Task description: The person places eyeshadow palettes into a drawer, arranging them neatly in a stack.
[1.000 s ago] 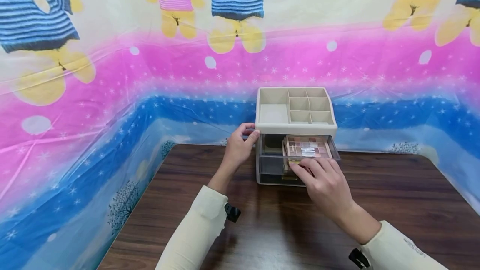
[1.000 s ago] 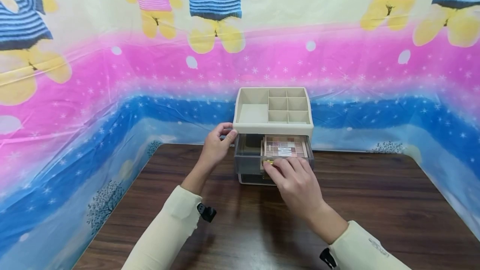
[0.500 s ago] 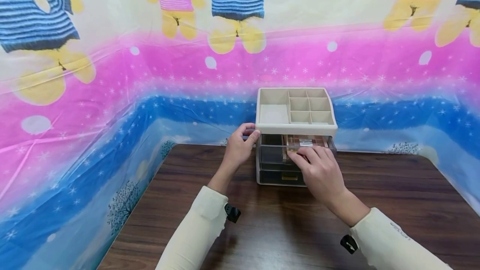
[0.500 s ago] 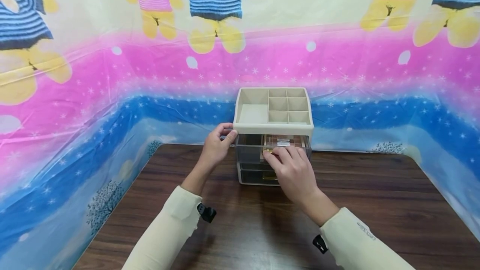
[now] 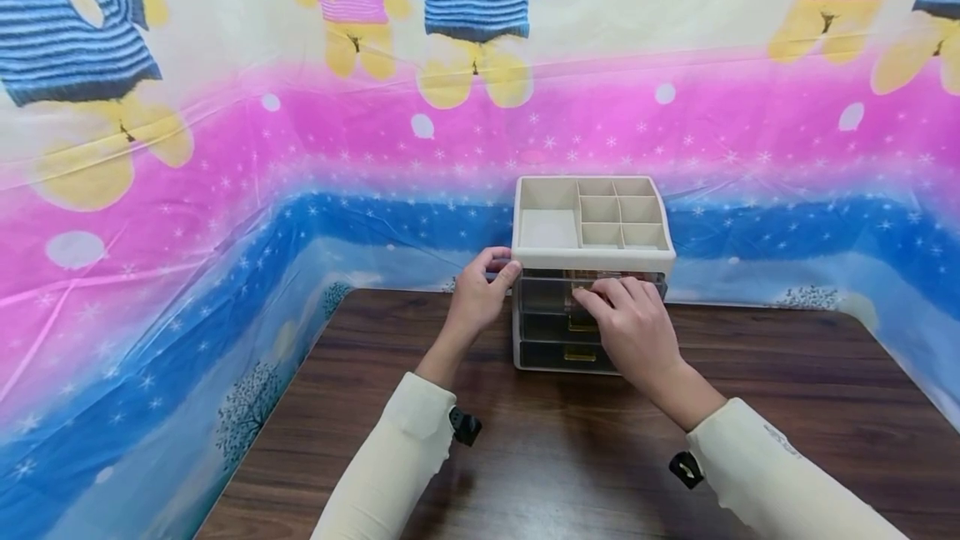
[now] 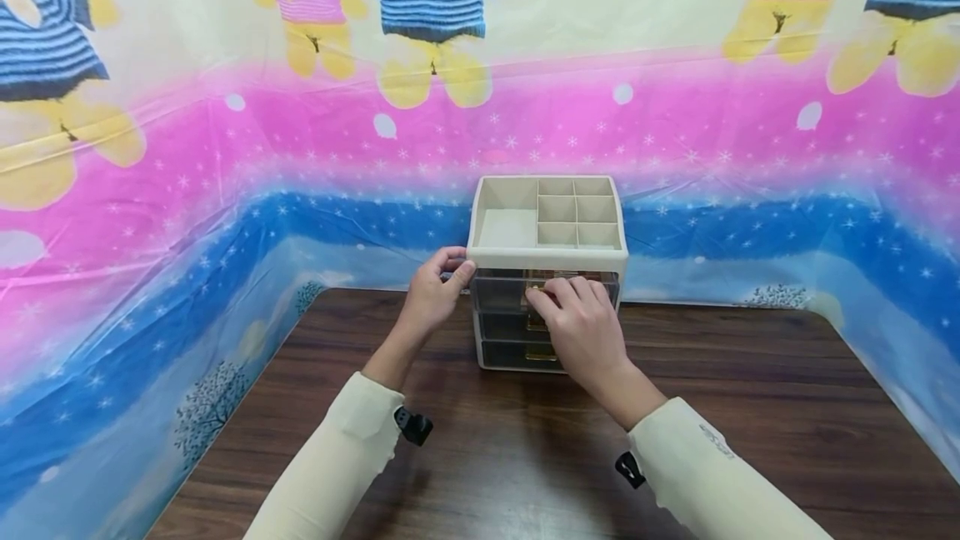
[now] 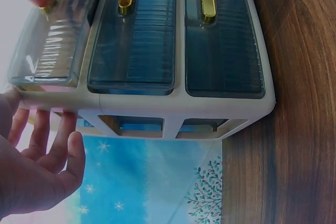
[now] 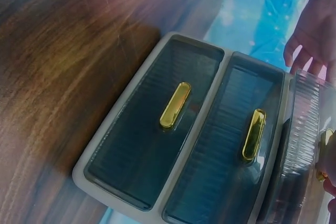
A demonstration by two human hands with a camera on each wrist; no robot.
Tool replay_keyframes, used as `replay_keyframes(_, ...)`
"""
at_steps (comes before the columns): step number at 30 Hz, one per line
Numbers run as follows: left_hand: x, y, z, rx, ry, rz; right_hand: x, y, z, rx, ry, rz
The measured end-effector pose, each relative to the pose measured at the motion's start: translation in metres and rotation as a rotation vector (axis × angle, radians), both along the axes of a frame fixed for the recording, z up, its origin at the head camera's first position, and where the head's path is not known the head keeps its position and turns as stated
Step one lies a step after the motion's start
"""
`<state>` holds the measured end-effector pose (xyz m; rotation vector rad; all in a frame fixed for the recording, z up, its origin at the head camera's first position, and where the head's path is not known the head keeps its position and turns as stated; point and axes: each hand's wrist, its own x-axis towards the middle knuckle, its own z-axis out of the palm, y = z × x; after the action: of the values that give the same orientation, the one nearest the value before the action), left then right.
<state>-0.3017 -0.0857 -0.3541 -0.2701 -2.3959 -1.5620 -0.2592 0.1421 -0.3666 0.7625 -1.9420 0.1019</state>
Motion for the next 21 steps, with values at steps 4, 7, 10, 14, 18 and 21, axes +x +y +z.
replay_keyframes(4, 0.0, 0.001, 0.0, 0.004, -0.01, -0.001, -0.005, 0.001, 0.001, 0.013, -0.016, -0.017)
replay_keyframes(7, 0.0, 0.001, 0.001, 0.005, -0.009, 0.003, -0.01, 0.002, 0.001, 0.021, -0.024, -0.028)
replay_keyframes(10, 0.0, 0.001, 0.002, -0.001, -0.002, 0.002, -0.014, 0.002, 0.001, 0.022, -0.02, -0.036)
replay_keyframes(14, 0.001, 0.001, 0.002, -0.003, -0.004, -0.001, -0.017, 0.002, 0.001, 0.022, -0.015, -0.044)
replay_keyframes(18, 0.002, 0.001, 0.001, 0.003, -0.01, -0.001, -0.016, 0.002, 0.003, 0.032, -0.023, -0.053)
replay_keyframes(21, 0.002, 0.0, 0.001, 0.01, -0.011, -0.002, -0.015, 0.003, 0.005, 0.041, -0.042, -0.048)
